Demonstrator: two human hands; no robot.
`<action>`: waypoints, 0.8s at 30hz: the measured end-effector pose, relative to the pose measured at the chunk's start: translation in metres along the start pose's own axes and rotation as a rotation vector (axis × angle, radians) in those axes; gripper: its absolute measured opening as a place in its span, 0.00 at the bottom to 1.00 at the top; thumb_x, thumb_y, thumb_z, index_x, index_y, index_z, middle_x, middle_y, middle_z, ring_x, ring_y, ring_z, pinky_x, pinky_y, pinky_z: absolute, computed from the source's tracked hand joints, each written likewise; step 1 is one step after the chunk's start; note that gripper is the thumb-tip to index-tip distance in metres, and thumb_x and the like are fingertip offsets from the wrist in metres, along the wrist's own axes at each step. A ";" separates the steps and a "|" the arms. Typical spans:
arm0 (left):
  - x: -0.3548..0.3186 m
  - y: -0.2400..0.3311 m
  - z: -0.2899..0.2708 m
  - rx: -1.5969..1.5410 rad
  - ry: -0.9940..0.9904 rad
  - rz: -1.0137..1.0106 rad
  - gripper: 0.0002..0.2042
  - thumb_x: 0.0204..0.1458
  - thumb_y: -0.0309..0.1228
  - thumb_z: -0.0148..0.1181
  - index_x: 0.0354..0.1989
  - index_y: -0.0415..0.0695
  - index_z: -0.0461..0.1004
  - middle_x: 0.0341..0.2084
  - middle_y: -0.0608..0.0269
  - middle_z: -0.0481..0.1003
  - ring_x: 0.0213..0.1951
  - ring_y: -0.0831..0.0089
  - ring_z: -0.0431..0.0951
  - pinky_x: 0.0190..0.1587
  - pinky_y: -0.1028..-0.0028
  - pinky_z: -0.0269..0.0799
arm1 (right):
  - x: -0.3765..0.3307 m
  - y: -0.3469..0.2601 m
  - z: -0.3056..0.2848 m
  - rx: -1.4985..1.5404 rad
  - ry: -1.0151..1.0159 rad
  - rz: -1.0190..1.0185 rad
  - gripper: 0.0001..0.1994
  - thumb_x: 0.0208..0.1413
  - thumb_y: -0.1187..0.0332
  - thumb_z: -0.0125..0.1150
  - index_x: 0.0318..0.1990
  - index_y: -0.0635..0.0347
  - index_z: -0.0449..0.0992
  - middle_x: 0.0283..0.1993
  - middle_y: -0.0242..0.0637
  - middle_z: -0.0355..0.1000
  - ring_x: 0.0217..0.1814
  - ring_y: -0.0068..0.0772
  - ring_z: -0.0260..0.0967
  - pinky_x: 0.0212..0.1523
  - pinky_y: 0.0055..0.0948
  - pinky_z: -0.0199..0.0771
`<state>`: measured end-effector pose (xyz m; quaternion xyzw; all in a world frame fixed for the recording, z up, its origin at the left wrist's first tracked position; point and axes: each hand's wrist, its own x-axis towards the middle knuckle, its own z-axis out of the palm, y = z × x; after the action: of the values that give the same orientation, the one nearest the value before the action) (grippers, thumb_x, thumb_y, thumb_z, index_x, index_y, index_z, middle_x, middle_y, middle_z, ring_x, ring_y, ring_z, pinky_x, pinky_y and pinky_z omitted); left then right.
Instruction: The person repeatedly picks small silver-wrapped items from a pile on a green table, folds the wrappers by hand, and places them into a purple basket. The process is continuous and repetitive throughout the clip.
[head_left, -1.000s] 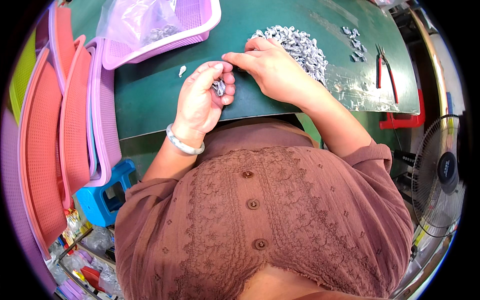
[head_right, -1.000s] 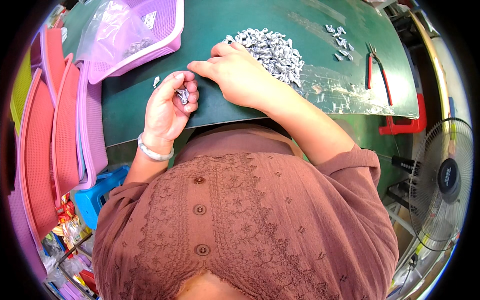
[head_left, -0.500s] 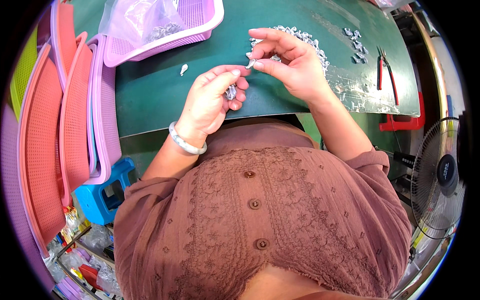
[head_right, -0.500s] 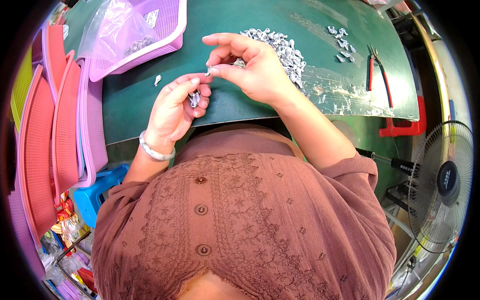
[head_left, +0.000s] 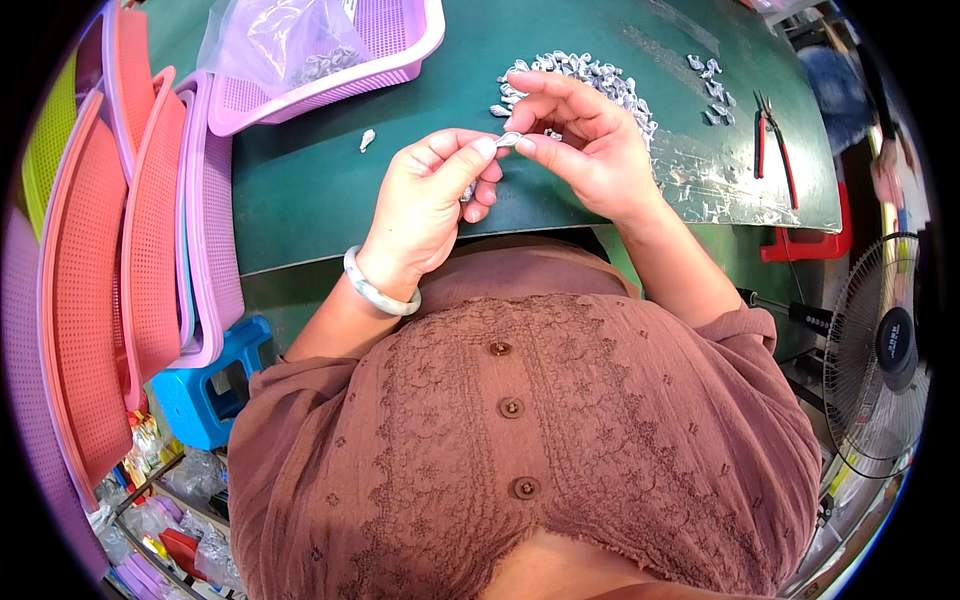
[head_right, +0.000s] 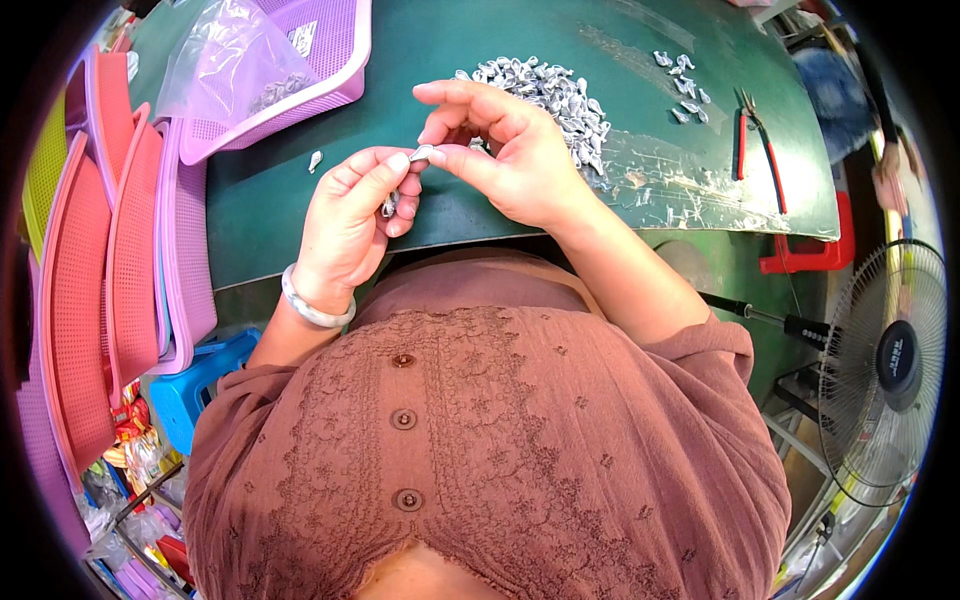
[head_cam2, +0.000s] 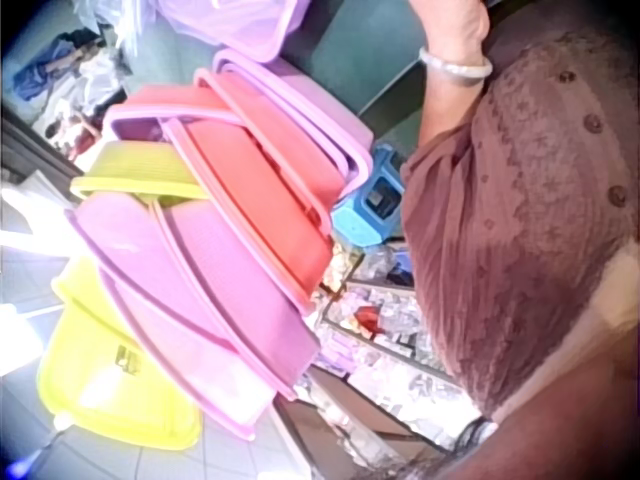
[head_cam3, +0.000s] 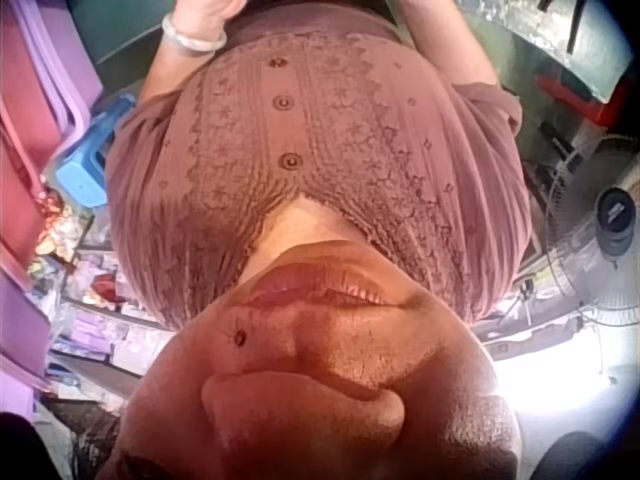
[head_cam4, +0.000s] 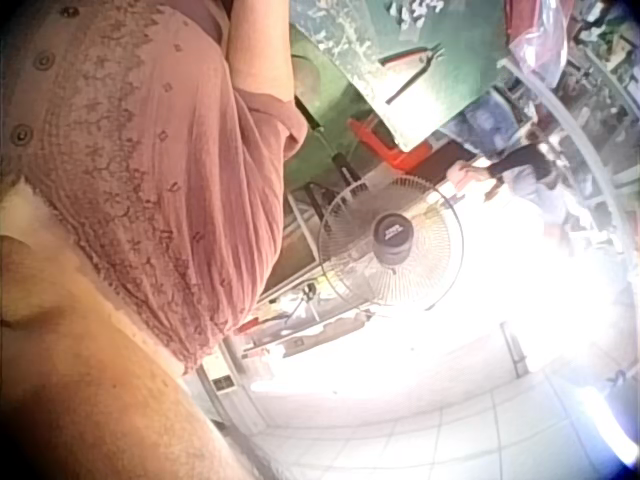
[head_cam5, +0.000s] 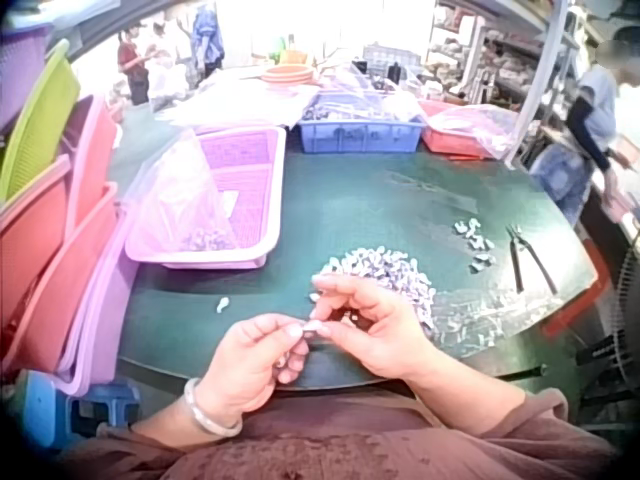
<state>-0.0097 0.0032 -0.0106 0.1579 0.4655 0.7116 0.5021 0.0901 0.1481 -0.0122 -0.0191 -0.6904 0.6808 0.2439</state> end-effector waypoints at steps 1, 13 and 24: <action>0.000 0.001 0.001 0.016 0.013 0.004 0.07 0.53 0.29 0.51 0.33 0.38 0.73 0.21 0.68 0.70 0.20 0.84 0.66 0.19 0.85 0.59 | -0.001 0.000 0.000 -0.006 0.003 0.004 0.20 0.47 0.80 0.56 0.51 0.63 0.66 0.34 0.32 0.69 0.37 0.20 0.66 0.41 0.20 0.67; 0.000 0.000 0.006 0.193 0.078 0.064 0.06 0.52 0.25 0.53 0.35 0.37 0.72 0.20 0.69 0.69 0.19 0.86 0.64 0.18 0.87 0.57 | -0.005 -0.001 0.001 -0.053 0.008 0.018 0.19 0.49 0.79 0.55 0.51 0.62 0.65 0.36 0.32 0.68 0.38 0.20 0.65 0.40 0.20 0.67; 0.001 0.000 0.006 0.188 0.084 0.074 0.06 0.51 0.24 0.54 0.37 0.38 0.72 0.20 0.71 0.68 0.19 0.87 0.64 0.19 0.88 0.57 | -0.005 -0.002 0.004 -0.144 -0.012 -0.121 0.21 0.47 0.82 0.56 0.51 0.64 0.65 0.34 0.34 0.69 0.34 0.19 0.66 0.38 0.20 0.68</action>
<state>-0.0062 0.0070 -0.0077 0.1912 0.5446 0.6888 0.4386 0.0937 0.1428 -0.0121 0.0095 -0.7391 0.6134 0.2784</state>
